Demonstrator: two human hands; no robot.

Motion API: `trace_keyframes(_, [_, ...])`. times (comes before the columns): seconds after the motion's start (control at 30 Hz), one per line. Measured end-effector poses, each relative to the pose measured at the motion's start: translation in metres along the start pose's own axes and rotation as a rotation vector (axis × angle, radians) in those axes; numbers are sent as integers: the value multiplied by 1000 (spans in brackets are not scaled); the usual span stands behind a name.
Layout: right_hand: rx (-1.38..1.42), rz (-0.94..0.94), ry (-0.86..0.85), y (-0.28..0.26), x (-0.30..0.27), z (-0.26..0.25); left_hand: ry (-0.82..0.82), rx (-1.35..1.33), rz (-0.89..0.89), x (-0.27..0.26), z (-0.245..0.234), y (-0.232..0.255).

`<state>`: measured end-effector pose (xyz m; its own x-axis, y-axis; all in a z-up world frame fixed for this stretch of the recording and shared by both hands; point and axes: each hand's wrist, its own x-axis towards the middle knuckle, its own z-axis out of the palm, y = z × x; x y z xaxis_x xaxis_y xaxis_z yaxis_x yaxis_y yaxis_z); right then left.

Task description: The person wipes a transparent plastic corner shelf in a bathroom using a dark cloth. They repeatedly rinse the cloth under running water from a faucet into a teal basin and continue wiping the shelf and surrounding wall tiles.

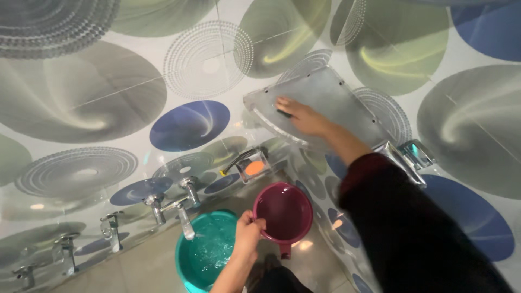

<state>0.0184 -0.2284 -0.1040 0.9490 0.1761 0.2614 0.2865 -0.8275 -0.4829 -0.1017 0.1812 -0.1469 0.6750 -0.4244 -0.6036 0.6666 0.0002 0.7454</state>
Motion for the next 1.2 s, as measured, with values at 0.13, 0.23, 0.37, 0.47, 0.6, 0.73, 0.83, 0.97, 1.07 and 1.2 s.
trace_keyframes(0.13, [-76, 191, 261, -4, 2, -42, 3, -12, 34, 2, -2, -4])
trace_keyframes(0.23, [-94, 401, 511, -9, 17, -39, 24, -14, 12, -3, -4, -5])
trace_keyframes(0.37, [4, 217, 386, -54, 40, 1, 22, -55, 7, -1, 1, -5])
trace_keyframes(0.47, [59, 47, 220, -52, 33, -13, 36, -48, -17, -4, 1, -8])
trace_keyframes(0.6, [-295, 368, 573, 11, 12, -46, 45, -19, -21, -9, -5, -5])
trace_keyframes(0.73, [-376, 374, 613, 27, 16, -22, 53, -22, -5, -12, -11, -8])
trace_keyframes(0.83, [-329, 140, 468, -1, 30, -6, 41, -84, 0, -8, -10, -12])
trace_keyframes(0.97, [-430, 143, 385, -5, 24, -36, 43, -68, 3, -1, -10, -16])
trace_keyframes(1.07, [-705, 151, 468, 12, 14, -53, 41, -67, -35, -3, -12, -19])
trace_keyframes(1.2, [-1111, 125, 398, 28, -2, -65, 16, -47, -2, 1, -14, -27])
